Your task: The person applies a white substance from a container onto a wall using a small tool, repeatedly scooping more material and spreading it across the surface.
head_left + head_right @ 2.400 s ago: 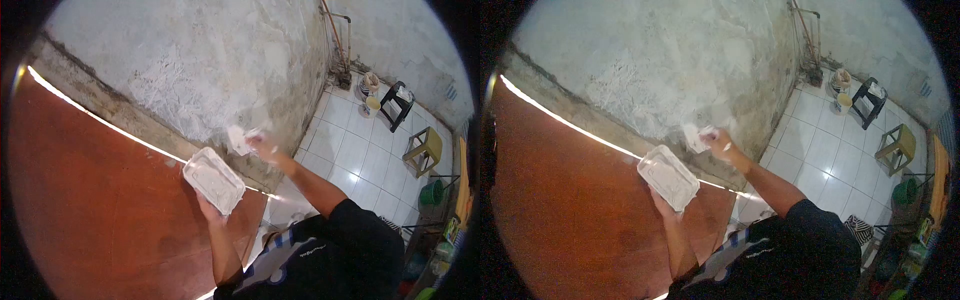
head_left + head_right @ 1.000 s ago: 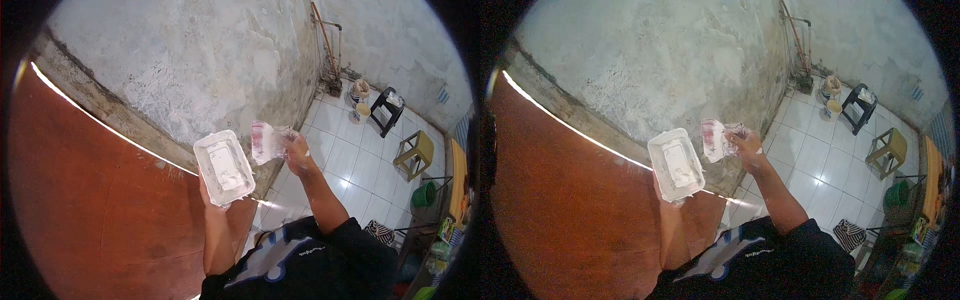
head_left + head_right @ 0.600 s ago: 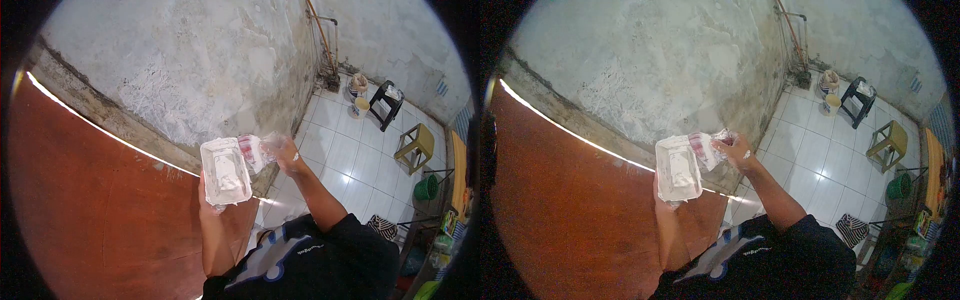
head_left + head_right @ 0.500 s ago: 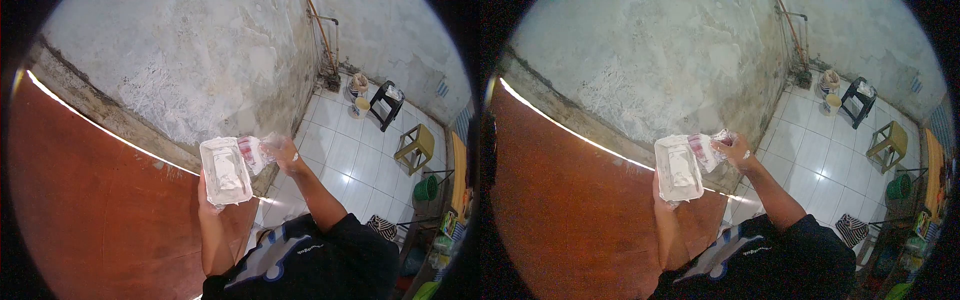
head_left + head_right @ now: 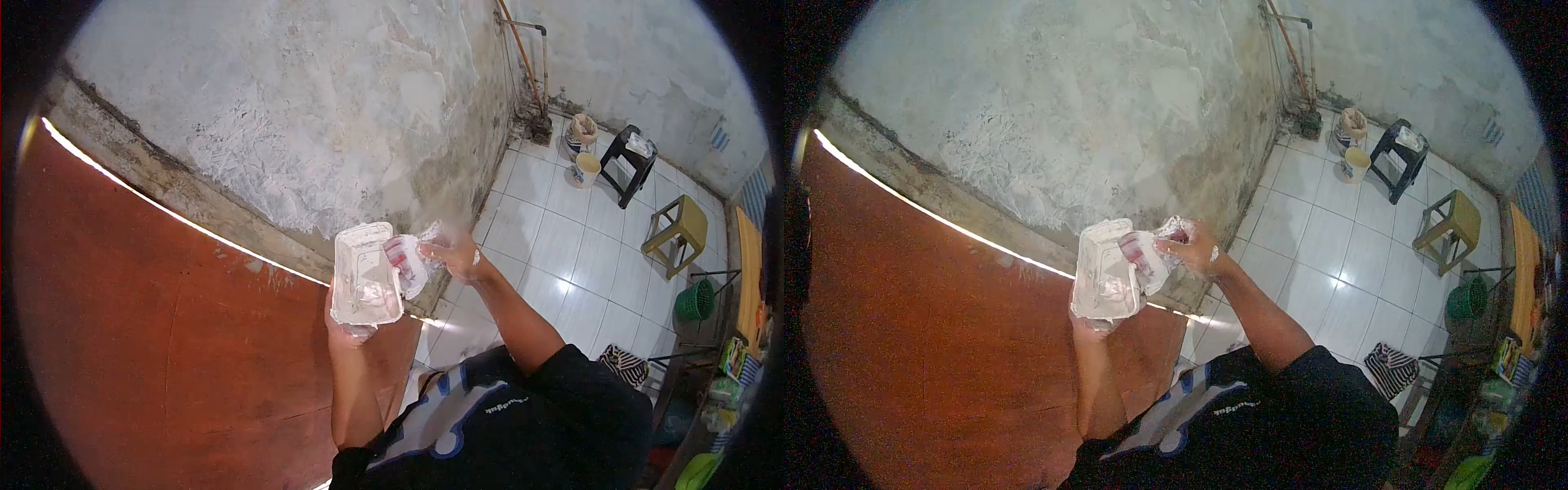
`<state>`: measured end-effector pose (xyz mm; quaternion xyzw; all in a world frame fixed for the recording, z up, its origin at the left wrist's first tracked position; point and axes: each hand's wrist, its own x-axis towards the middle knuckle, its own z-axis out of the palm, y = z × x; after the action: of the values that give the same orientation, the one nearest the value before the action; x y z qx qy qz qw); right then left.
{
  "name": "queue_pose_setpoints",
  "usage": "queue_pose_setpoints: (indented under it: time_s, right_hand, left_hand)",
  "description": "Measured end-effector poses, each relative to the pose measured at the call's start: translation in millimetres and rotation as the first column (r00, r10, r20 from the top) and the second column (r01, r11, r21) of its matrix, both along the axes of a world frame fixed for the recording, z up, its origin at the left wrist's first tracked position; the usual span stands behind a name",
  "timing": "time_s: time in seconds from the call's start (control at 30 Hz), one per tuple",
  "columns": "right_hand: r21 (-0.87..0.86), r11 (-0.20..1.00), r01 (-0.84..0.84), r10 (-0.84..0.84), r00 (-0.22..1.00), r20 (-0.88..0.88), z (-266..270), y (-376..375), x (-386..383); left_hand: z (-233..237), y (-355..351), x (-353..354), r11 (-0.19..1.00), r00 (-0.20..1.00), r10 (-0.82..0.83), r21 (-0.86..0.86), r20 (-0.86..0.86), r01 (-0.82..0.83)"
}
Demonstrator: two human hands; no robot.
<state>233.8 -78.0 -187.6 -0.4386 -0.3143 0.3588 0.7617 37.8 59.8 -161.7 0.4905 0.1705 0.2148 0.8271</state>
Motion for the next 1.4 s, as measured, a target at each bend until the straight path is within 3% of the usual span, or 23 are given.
queue_pose_setpoints:
  time_s: [0.03, 0.07, 0.1, 0.13, 0.37, 0.43, 0.47, 0.53, 0.67, 0.73, 0.77, 0.83, 0.87, 0.93, 0.97, 1.03, 1.07, 1.13, 1.17, 1.23, 1.27, 1.33, 1.4]
  right_hand:
    - [-0.023, 1.000, -0.015, 0.016, 1.000, 0.027, -1, -1, 0]
    - [-0.024, 1.000, -0.013, 0.013, 1.000, 0.026, -3, -1, -1]
    - [-0.025, 0.999, -0.036, 0.037, 0.999, 0.040, -5, -1, -4]
    - [-0.026, 0.998, -0.059, 0.061, 0.997, 0.053, -7, -1, -6]
    - [-0.050, 0.979, -0.195, 0.195, 0.981, -0.007, -28, -2, -5]
    - [0.085, 0.962, -0.259, 0.272, 0.926, -0.262, -55, 7, -1]
    - [0.085, 0.962, -0.261, 0.275, 0.924, -0.265, -67, 16, 0]
    - [0.232, 0.969, -0.082, 0.203, 0.798, -0.567, -86, 40, 0]
    - [0.110, 0.989, 0.096, -0.010, 0.796, -0.606, -129, 96, 0]
    - [-0.019, 0.928, 0.373, -0.349, 0.846, -0.403, -122, 119, 2]
    - [-0.013, 0.928, 0.372, -0.344, 0.846, -0.408, -118, 127, 5]
    - [-0.409, 0.715, 0.568, -0.590, 0.803, 0.083, -50, 122, 0]
    - [-0.410, 0.718, 0.562, -0.585, 0.807, 0.080, -53, 138, -5]
    - [0.115, 0.643, 0.758, -0.683, 0.498, 0.535, -60, 170, -14]
    - [0.115, 0.647, 0.753, -0.679, 0.501, 0.537, -63, 175, -25]
    - [-0.100, 0.783, 0.613, -0.380, 0.600, 0.704, -63, 169, -54]
    - [-0.098, 0.784, 0.614, -0.381, 0.599, 0.705, -69, 162, -55]
    - [0.278, 0.813, 0.511, -0.511, 0.400, 0.760, -83, 138, -37]
    - [0.280, 0.813, 0.511, -0.512, 0.398, 0.761, -85, 128, -27]
    - [0.011, 0.821, 0.571, -0.437, 0.616, 0.655, -78, 115, -3]
    - [0.009, 0.819, 0.573, -0.438, 0.616, 0.654, -69, 117, 7]
    - [-0.427, 0.716, 0.552, -0.480, 0.834, 0.272, -44, 124, 29]
    - [-0.293, 0.732, 0.616, -0.541, 0.786, 0.300, -21, 134, 30]
  left_hand:
    - [7, -5, 1, 0.953, 0.995, 0.057, 0.301, -0.080, -0.030]
    - [12, -7, 3, 0.953, 0.995, 0.054, 0.300, -0.080, -0.028]
    - [17, -9, 5, 0.995, 1.000, 0.027, -0.092, 0.004, -0.026]
    - [20, -11, 6, 0.884, 0.995, 0.034, -0.467, 0.092, 0.014]
    - [34, -10, -10, 0.907, 0.981, 0.050, -0.420, 0.187, 0.034]
    - [37, -6, -11, 0.940, 0.944, 0.257, -0.281, 0.208, -0.194]
    - [34, -2, -20, 0.957, 0.947, 0.249, -0.205, 0.205, -0.207]
    - [49, -13, -27, 0.951, 0.927, 0.304, -0.115, 0.218, -0.285]
    - [67, -12, -41, 0.921, 0.904, 0.389, -0.070, 0.176, -0.382]
    - [70, -10, -47, 0.916, 0.908, 0.399, -0.092, 0.128, -0.390]
    - [72, -12, -49, 0.897, 0.891, 0.436, -0.142, 0.131, -0.418]
    - [72, -10, -55, 0.872, 0.869, 0.477, -0.189, 0.130, -0.451]
    - [69, -9, -59, 0.852, 0.859, 0.505, -0.205, 0.084, -0.481]
    - [64, -5, -64, 0.826, 0.842, 0.538, -0.225, 0.040, -0.517]
    - [62, -3, -67, 0.854, 0.865, 0.499, -0.198, 0.049, -0.482]
    - [59, -1, -68, 0.878, 0.886, 0.461, -0.174, 0.058, -0.446]
    - [58, 1, -68, 0.874, 0.885, 0.462, -0.199, 0.062, -0.442]
    - [56, 5, -63, 0.873, 0.885, 0.459, -0.224, 0.078, -0.433]
    - [54, 6, -62, 0.877, 0.886, 0.459, -0.196, 0.067, -0.439]
    - [50, 9, -61, 0.881, 0.888, 0.457, -0.169, 0.057, -0.442]
    - [47, 10, -61, 0.890, 0.898, 0.434, -0.190, 0.075, -0.414]
    - [48, 10, -60, 0.900, 0.908, 0.409, -0.208, 0.096, -0.383]
    - [51, 8, -57, 0.890, 0.898, 0.434, -0.186, 0.071, -0.415]
